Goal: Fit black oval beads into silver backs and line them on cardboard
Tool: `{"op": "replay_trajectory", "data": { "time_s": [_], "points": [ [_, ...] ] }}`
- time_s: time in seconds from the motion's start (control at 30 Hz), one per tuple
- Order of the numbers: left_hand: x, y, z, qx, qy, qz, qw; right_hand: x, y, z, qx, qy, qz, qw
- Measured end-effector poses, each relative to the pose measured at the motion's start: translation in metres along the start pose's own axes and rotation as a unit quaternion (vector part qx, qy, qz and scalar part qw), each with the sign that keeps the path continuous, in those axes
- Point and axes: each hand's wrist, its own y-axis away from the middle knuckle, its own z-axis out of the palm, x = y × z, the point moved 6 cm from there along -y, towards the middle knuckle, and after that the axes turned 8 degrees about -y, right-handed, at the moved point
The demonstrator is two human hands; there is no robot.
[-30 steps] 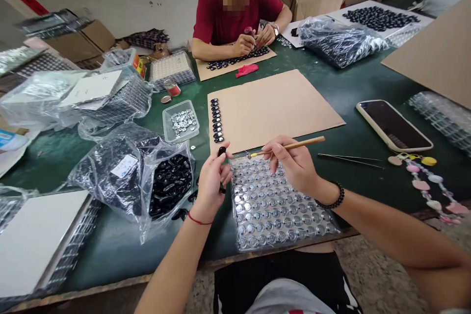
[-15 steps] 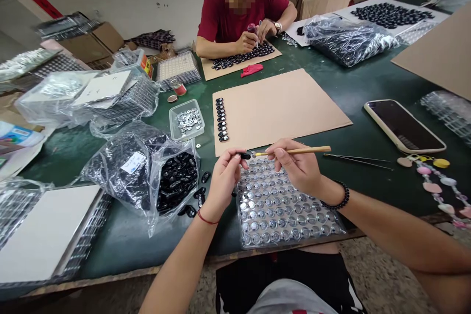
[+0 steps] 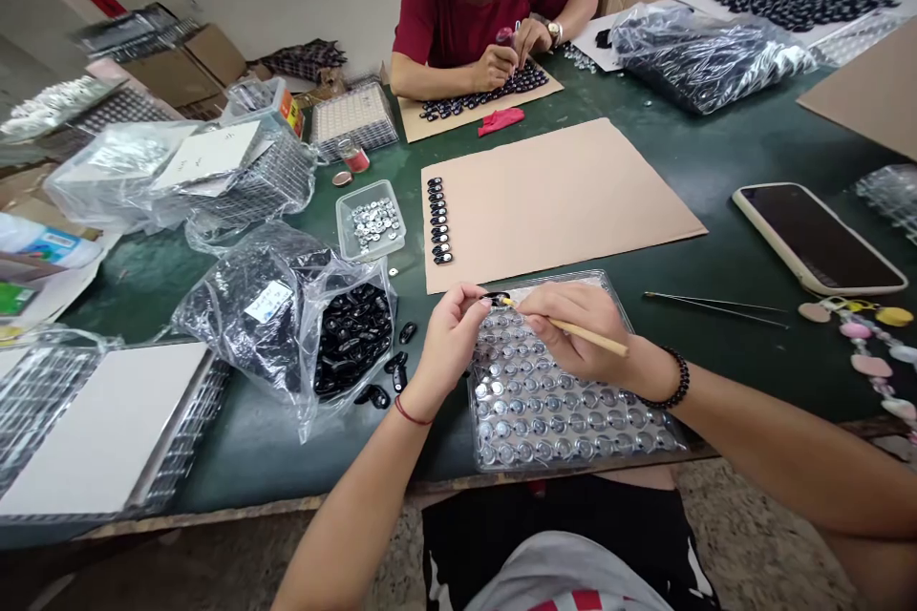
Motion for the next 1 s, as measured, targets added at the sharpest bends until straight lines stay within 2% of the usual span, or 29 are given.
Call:
{"op": "replay_trajectory", "data": {
  "time_s": [0.13,0.27,0.37,0.83,1.0],
  "points": [
    [0.008,0.003,0.006,-0.043,-0.075,0.055,0.995,-0.003,-0.003,-0.002,0.006,-0.006,0.0,1.0],
    [0.013,0.007,0.005,-0.015,-0.209,0.106,0.972,-0.002,-0.003,-0.002,0.006,-0.02,0.004,1.0],
    [0.015,0.007,0.004,0.013,-0.269,0.133,0.954,-0.001,-0.001,0.0,-0.005,-0.024,0.007,1.0],
    [0.016,0.007,0.003,0.002,-0.28,0.131,0.951,-0.002,-0.002,0.0,-0.008,-0.032,0.013,0.999],
    [0.013,0.007,0.003,0.014,-0.261,0.123,0.957,-0.001,0.001,0.005,-0.042,-0.029,0.029,0.998]
  ]
}}
